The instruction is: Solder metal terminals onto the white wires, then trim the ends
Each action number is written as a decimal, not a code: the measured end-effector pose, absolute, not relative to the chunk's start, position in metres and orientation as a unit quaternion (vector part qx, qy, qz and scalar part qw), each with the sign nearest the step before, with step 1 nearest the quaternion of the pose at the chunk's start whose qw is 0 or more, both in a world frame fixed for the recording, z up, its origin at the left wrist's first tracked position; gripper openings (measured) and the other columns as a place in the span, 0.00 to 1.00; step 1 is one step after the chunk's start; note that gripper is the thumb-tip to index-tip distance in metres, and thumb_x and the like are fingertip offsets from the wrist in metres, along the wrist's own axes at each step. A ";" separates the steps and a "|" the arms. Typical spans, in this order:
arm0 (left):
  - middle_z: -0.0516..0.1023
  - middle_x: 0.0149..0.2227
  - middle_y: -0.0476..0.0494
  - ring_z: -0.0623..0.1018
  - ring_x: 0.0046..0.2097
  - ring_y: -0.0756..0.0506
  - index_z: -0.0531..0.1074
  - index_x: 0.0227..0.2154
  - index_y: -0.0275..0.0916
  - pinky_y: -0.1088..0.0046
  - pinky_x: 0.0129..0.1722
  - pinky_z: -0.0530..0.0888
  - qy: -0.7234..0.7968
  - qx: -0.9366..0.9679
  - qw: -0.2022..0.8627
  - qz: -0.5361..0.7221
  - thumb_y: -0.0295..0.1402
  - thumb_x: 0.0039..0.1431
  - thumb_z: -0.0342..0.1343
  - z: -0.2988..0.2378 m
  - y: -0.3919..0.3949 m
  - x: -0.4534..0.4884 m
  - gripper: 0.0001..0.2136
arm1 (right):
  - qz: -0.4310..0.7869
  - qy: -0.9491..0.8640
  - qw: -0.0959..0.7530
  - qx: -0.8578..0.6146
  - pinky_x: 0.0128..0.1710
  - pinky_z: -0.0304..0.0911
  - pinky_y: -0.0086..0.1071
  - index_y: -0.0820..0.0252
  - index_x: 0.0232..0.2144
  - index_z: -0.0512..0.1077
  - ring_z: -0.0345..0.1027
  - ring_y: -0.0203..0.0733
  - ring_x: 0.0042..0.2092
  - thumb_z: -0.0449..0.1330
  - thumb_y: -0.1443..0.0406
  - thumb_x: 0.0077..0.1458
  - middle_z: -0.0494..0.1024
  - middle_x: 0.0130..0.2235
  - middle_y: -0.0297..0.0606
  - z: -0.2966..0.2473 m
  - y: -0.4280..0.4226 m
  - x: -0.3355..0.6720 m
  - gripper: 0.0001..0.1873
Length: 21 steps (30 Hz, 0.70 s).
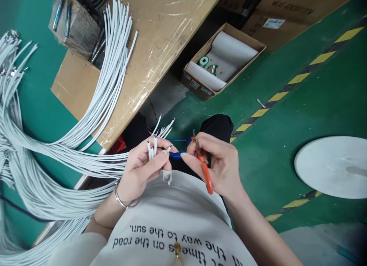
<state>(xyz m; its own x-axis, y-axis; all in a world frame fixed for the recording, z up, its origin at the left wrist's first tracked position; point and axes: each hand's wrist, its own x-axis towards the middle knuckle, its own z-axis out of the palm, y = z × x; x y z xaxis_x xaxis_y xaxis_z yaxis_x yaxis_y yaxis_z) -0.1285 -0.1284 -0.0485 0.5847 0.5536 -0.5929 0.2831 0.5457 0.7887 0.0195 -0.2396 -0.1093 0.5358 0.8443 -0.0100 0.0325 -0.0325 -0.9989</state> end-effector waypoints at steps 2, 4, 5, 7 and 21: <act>0.77 0.24 0.47 0.58 0.18 0.56 0.81 0.40 0.39 0.78 0.15 0.47 0.444 0.462 0.763 0.086 0.42 0.63 0.68 -0.049 -0.128 -0.129 0.11 | 0.316 -0.395 0.578 -0.640 0.23 0.47 0.32 0.58 0.21 0.66 0.51 0.32 0.25 0.72 0.65 0.55 0.63 0.24 0.29 -0.108 -0.240 0.020 0.19; 0.77 0.23 0.47 0.59 0.18 0.56 0.81 0.40 0.39 0.78 0.15 0.47 0.440 0.455 0.770 0.083 0.41 0.63 0.67 -0.049 -0.127 -0.129 0.10 | 0.297 -0.419 0.562 -0.648 0.22 0.46 0.32 0.57 0.21 0.64 0.50 0.31 0.24 0.71 0.67 0.55 0.62 0.24 0.28 -0.108 -0.242 0.022 0.20; 0.76 0.23 0.48 0.59 0.18 0.56 0.81 0.40 0.40 0.79 0.15 0.47 0.437 0.453 0.772 0.085 0.41 0.64 0.67 -0.049 -0.127 -0.128 0.10 | 0.289 -0.428 0.555 -0.652 0.22 0.46 0.31 0.57 0.20 0.62 0.50 0.31 0.24 0.70 0.69 0.55 0.61 0.24 0.28 -0.108 -0.243 0.022 0.20; 0.76 0.23 0.48 0.60 0.18 0.56 0.80 0.39 0.40 0.79 0.15 0.48 0.433 0.450 0.775 0.090 0.40 0.64 0.67 -0.049 -0.127 -0.128 0.09 | 0.273 -0.447 0.540 -0.660 0.22 0.45 0.32 0.57 0.20 0.60 0.49 0.31 0.24 0.68 0.71 0.54 0.59 0.23 0.28 -0.108 -0.245 0.022 0.21; 0.76 0.23 0.50 0.66 0.19 0.56 0.79 0.38 0.40 0.84 0.16 0.53 0.432 0.437 0.785 0.083 0.40 0.62 0.69 -0.050 -0.130 -0.130 0.09 | 0.210 -0.498 0.492 -0.683 0.21 0.40 0.33 0.56 0.18 0.52 0.43 0.31 0.24 0.60 0.75 0.52 0.52 0.21 0.27 -0.107 -0.248 0.020 0.22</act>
<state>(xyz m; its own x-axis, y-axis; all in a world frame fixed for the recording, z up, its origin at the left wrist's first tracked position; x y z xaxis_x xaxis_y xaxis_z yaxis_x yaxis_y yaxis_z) -0.1305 -0.1297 -0.0495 0.6130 0.5081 -0.6051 0.2465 0.6046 0.7574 0.0200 -0.2477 -0.1068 0.4165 0.8862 0.2030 0.4727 -0.0204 -0.8810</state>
